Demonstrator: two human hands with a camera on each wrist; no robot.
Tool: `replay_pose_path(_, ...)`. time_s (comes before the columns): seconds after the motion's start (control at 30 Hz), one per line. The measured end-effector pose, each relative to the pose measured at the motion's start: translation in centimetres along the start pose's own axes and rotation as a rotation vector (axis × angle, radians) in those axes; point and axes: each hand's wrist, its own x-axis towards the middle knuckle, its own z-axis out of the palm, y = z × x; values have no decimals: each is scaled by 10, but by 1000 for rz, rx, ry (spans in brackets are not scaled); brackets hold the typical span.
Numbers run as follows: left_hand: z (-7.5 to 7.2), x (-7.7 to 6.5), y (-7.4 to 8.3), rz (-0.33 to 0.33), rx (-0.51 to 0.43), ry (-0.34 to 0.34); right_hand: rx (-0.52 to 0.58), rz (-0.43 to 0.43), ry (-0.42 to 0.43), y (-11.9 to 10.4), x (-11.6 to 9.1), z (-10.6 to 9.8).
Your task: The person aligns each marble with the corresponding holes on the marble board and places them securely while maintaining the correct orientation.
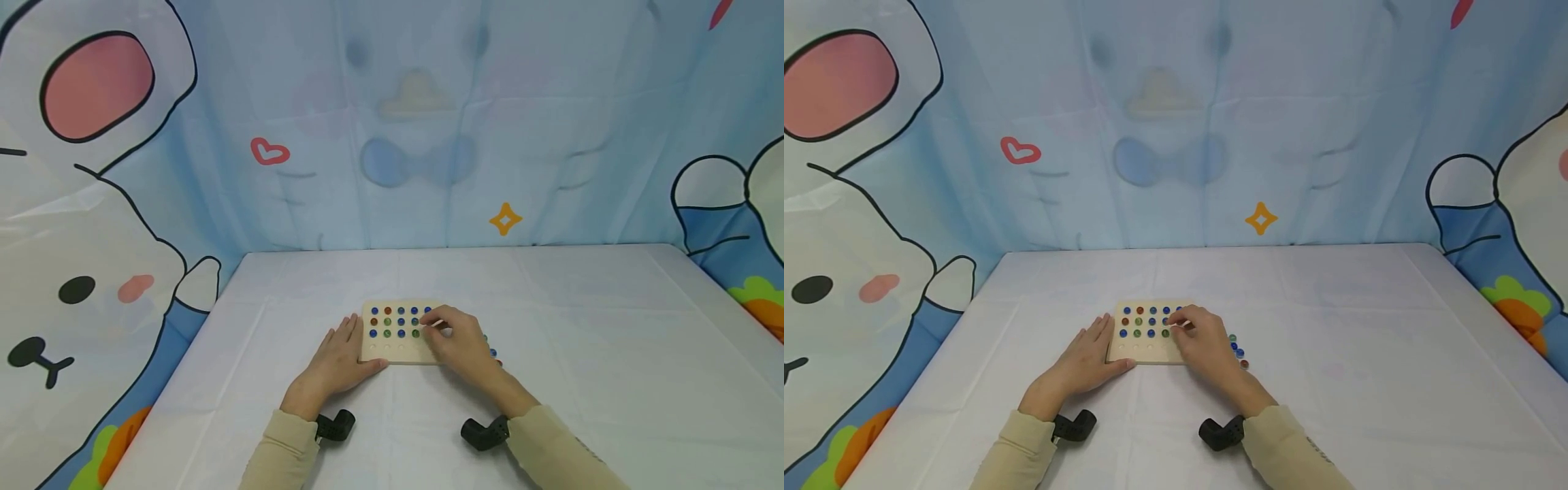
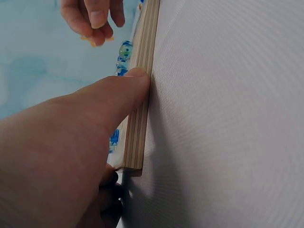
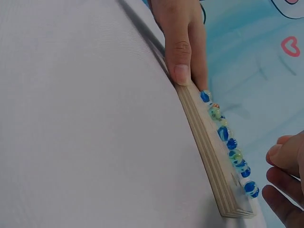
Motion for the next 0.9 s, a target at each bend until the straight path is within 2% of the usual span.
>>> replay_pose_path(0.43,1,1,-1,4,4,7,-77,64,54,12,-3,-30)
replay_pose_path(0.63,2,0,-1,-1,11,8,-107,114,62,19,-6,-40)
replay_pose_path(0.9,2,1,-1,5,13,9,-132,129,72,26,-12,-50)
